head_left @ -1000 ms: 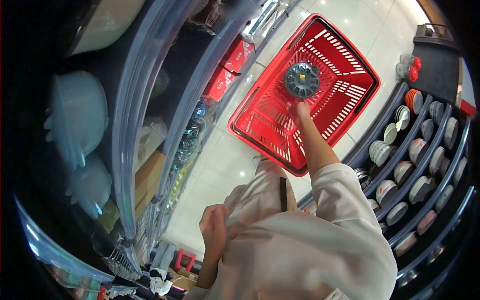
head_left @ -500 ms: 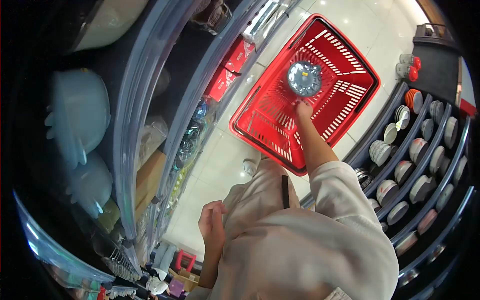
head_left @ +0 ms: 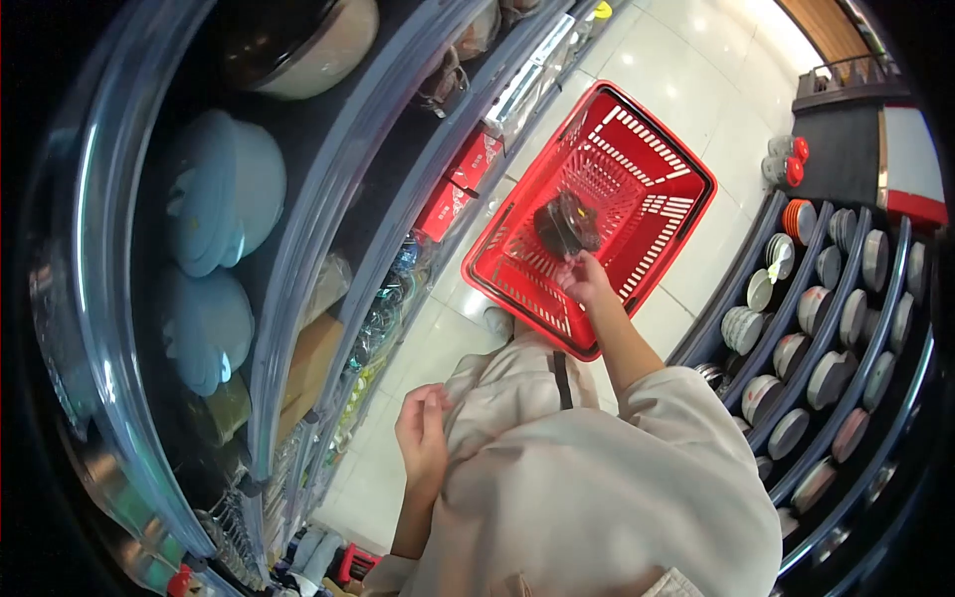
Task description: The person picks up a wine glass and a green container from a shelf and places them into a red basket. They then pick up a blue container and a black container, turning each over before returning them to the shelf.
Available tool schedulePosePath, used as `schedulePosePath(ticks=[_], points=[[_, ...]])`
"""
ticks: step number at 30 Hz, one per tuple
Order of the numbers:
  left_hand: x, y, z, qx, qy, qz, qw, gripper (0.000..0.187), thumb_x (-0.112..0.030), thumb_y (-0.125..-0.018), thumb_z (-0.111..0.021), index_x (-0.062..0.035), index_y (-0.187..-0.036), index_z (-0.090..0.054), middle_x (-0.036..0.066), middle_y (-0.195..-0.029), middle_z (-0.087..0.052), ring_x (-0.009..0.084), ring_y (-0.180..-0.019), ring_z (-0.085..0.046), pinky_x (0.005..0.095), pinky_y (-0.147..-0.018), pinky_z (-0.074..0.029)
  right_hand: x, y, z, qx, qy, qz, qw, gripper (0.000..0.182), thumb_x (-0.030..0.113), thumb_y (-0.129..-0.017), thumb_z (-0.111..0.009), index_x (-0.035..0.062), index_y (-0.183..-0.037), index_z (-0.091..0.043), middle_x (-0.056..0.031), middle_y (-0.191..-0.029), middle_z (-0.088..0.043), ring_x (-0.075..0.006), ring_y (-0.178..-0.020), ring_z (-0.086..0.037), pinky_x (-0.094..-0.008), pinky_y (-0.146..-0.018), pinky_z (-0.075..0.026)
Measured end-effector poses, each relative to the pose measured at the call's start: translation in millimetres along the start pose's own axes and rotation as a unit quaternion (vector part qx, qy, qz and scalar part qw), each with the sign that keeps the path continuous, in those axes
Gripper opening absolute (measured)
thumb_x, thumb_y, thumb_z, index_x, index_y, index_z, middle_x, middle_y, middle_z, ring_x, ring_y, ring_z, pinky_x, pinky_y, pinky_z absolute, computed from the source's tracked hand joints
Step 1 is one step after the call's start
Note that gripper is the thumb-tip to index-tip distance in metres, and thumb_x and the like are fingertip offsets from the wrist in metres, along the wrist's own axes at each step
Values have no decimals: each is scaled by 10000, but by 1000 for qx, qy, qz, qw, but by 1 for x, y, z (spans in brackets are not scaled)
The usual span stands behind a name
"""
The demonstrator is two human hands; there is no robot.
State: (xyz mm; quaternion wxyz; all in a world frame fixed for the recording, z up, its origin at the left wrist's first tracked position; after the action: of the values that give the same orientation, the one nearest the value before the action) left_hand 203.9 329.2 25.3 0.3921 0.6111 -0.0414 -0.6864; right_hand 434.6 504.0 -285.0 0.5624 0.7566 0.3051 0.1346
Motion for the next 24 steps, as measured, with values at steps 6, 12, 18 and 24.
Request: schedulePosePath(ticks=[6,12,18,24], points=[[2,-1,3,6,43,-22,999,199,-127,-964,-457,31,-1033,-555,70,-925,-589,114,-839,-543,260,-796,-440,-33,79,-18,29,80,67,994,97,76,-838,-485,63,-742,-492,-37,-663,-559,-116,-550,-479,-285,-571,-474],[4,-7,-2,33,96,-63,993,176,-105,-950,-480,14,-1048,-566,75,-927,-601,115,-832,-558,261,-808,-444,-48,139,-37,139,197,104,965,64,17,-809,-483,57,-856,-503,-46,-752,-543,-112,-575,-469,-290,-548,-433],[-6,2,15,85,101,-223,966,762,-145,-838,-657,-71,-1429,-183,167,-1329,-382,203,-1102,-492,344,-915,-434,-116,228,-81,250,416,255,836,92,81,-860,-535,30,-929,-567,-4,-763,-538,-80,-657,-469,-249,-617,-404],[-10,24,70,29,158,-357,920,1094,-157,-734,-757,-51,-1458,56,216,-1473,-165,296,-1354,-244,394,-1094,-220,-195,259,-68,376,629,286,617,165,43,-878,-534,9,-1035,-573,-27,-922,-611,-99,-776,-562,-256,-667,-475]])
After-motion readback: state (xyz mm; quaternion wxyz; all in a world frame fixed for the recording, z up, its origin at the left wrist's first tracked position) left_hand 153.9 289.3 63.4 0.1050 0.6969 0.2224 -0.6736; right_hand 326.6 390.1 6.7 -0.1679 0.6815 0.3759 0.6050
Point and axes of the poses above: each hand's wrist, its own y-axis away from the middle knuckle, its own z-axis out of the back of the hand, x = y × z, the point moved 2 cm from there along -y, towards the middle knuckle
